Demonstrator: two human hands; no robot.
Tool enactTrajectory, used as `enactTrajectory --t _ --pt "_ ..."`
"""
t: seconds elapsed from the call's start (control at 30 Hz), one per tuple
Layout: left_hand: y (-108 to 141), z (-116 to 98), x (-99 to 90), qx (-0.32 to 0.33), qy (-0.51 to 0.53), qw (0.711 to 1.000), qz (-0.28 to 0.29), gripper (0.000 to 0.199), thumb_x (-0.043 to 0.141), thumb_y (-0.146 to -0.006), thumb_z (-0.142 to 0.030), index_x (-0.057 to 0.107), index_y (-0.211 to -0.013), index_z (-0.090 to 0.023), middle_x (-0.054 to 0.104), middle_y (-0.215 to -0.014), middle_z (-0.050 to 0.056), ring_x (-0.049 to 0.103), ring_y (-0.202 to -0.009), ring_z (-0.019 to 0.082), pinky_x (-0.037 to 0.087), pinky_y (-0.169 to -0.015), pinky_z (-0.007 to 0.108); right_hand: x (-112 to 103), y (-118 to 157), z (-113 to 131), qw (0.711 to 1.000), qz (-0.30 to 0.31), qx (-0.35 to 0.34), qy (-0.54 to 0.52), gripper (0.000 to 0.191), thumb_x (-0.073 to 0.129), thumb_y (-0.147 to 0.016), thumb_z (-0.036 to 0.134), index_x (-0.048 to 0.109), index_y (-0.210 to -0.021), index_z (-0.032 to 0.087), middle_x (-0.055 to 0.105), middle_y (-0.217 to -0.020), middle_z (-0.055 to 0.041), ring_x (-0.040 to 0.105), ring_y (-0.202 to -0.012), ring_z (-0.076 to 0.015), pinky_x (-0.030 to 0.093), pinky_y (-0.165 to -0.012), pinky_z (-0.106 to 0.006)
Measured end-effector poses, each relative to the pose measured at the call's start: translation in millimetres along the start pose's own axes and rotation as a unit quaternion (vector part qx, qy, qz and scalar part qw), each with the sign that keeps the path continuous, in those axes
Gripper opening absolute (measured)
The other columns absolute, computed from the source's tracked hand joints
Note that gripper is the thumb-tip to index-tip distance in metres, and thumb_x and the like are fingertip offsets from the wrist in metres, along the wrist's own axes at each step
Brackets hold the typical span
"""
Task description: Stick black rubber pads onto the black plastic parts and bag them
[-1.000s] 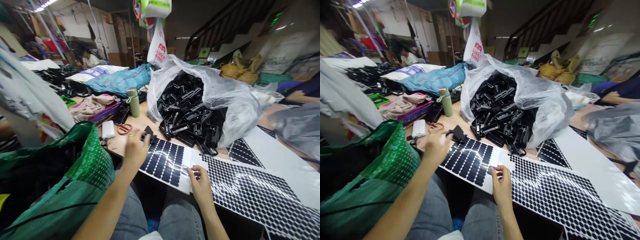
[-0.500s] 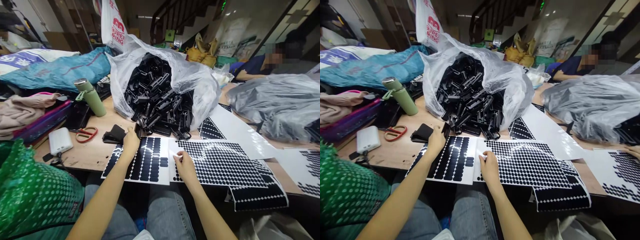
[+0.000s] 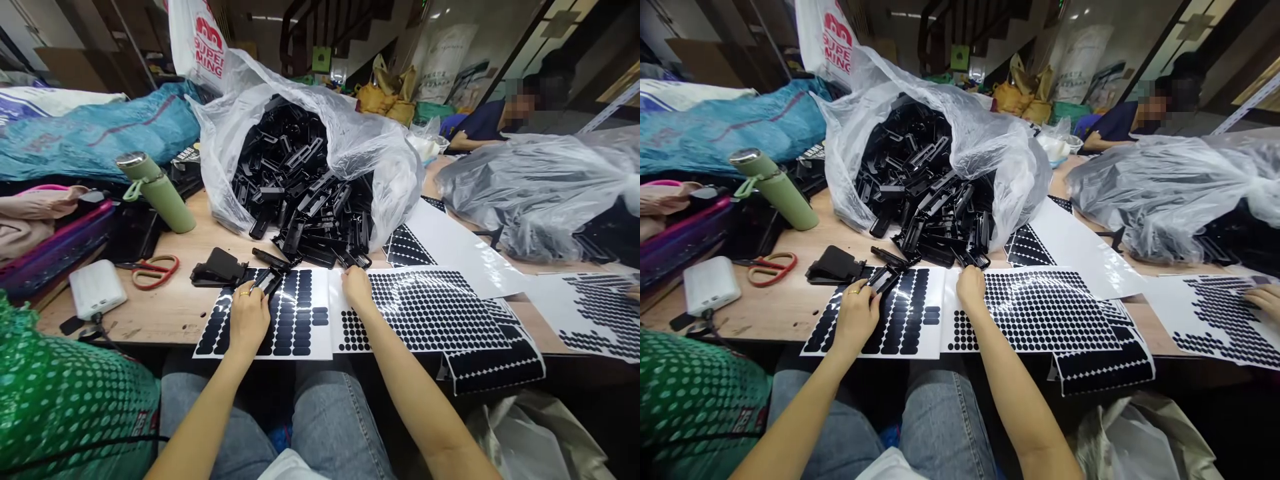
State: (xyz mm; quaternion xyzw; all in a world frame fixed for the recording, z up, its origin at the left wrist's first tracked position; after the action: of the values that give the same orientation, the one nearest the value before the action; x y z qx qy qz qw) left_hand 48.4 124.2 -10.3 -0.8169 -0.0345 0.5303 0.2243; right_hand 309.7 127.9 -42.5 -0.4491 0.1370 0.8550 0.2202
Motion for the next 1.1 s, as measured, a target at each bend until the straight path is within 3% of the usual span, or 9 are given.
enactTrajectory --t 0.1,0.17,0.27,0.33,0.4,0.53,0.77,1.1 --pt "-1.5 10.5 -7.5 -0.069 0.097 0.993 0.022 0.016 0.042 -0.081 -0.031 0.046 -0.071 -0.019 0.056 -0.085 0.011 0.053 -0.095 0.028 0.043 -0.081 0.044 -6.1 15.8 4.4 0.998 0.022 -0.030 -0.041 0.016 0.042 -0.079 0.021 0.057 -0.080 0.013 0.061 -0.087 -0.0144 0.055 -0.084 -0.0233 0.038 -0.073 -0.033" --pt "1.8 16.1 -6.5 -0.174 0.207 0.960 0.080 0.022 0.041 -0.081 -0.039 0.044 -0.073 -0.019 0.055 -0.077 0.006 0.059 -0.080 0.025 0.049 -0.068 0.040 -10.7 33.6 13.3 0.995 0.043 -0.055 -0.076 0.019 0.040 -0.081 0.027 0.055 -0.078 0.016 0.061 -0.082 -0.0083 0.056 -0.078 -0.0187 0.040 -0.071 -0.030" --pt "11.5 6.1 1.6 -0.302 0.420 0.838 0.174 0.026 0.041 -0.081 -0.044 0.045 -0.079 -0.019 0.055 -0.074 0.003 0.061 -0.061 0.018 0.049 -0.047 0.028 -16.3 64.7 37.9 0.970 0.097 -0.107 -0.196 0.020 0.041 -0.082 0.034 0.054 -0.077 0.019 0.060 -0.079 -0.0027 0.055 -0.072 -0.0143 0.041 -0.068 -0.026" --pt "14.8 -9.2 4.1 -0.326 0.512 0.763 0.223 0.025 0.044 -0.081 -0.042 0.046 -0.084 -0.017 0.055 -0.072 0.002 0.060 -0.051 0.014 0.042 -0.037 0.021 -21.4 82.0 57.2 0.939 0.123 -0.145 -0.288 0.019 0.043 -0.081 0.035 0.052 -0.076 0.019 0.059 -0.087 -0.0033 0.054 -0.076 -0.0140 0.042 -0.068 -0.026" --pt "16.6 -23.8 4.8 -0.317 0.558 0.716 0.276 0.026 0.047 -0.080 -0.041 0.048 -0.085 -0.015 0.054 -0.064 0.001 0.056 -0.042 0.012 0.031 -0.030 0.016 -26.3 92.8 72.1 0.919 0.131 -0.174 -0.329 0.016 0.044 -0.081 0.032 0.051 -0.073 0.019 0.055 -0.100 -0.0052 0.053 -0.084 -0.0147 0.041 -0.069 -0.027" --pt "19.8 -39.2 4.5 -0.299 0.608 0.653 0.339 0.027 0.049 -0.080 -0.038 0.051 -0.077 -0.012 0.052 -0.055 0.001 0.049 -0.035 0.008 0.019 -0.027 0.012 -29.1 99.2 81.6 0.922 0.144 -0.182 -0.310 0.013 0.044 -0.080 0.027 0.050 -0.070 0.019 0.049 -0.110 -0.0069 0.051 -0.093 -0.0161 0.041 -0.071 -0.029" --pt "24.5 -45.8 5.6 -0.303 0.632 0.619 0.354 0.022 0.050 -0.080 -0.036 0.050 -0.079 -0.013 0.054 -0.054 0.001 0.048 -0.034 0.008 0.016 -0.027 0.012 -31.5 104.1 74.1 0.937 0.138 -0.169 -0.274 0.012 0.044 -0.079 0.023 0.050 -0.070 0.019 0.048 -0.111 -0.0068 0.050 -0.098 -0.0164 0.042 -0.080 -0.032" --pt "26.4 -52.1 7.3 -0.296 0.623 0.623 0.369 0.024 0.048 -0.081 -0.037 0.052 -0.080 -0.013 0.053 -0.054 0.000 0.050 -0.036 0.008 0.017 -0.029 0.012 -32.9 108.1 71.2 0.939 0.129 -0.182 -0.262 0.011 0.043 -0.081 0.020 0.051 -0.072 0.019 0.047 -0.111 -0.0080 0.045 -0.109 -0.0185 0.039 -0.088 -0.035"
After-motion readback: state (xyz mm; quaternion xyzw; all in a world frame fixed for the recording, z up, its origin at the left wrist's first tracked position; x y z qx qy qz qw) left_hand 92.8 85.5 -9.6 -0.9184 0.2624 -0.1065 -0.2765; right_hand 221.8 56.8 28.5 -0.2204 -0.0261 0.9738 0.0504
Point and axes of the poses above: each hand's wrist, its own y-axis away from the middle knuckle, its own x-axis out of the palm, z = x × y, the point moved 6 cm from there along -y, towards the middle knuckle
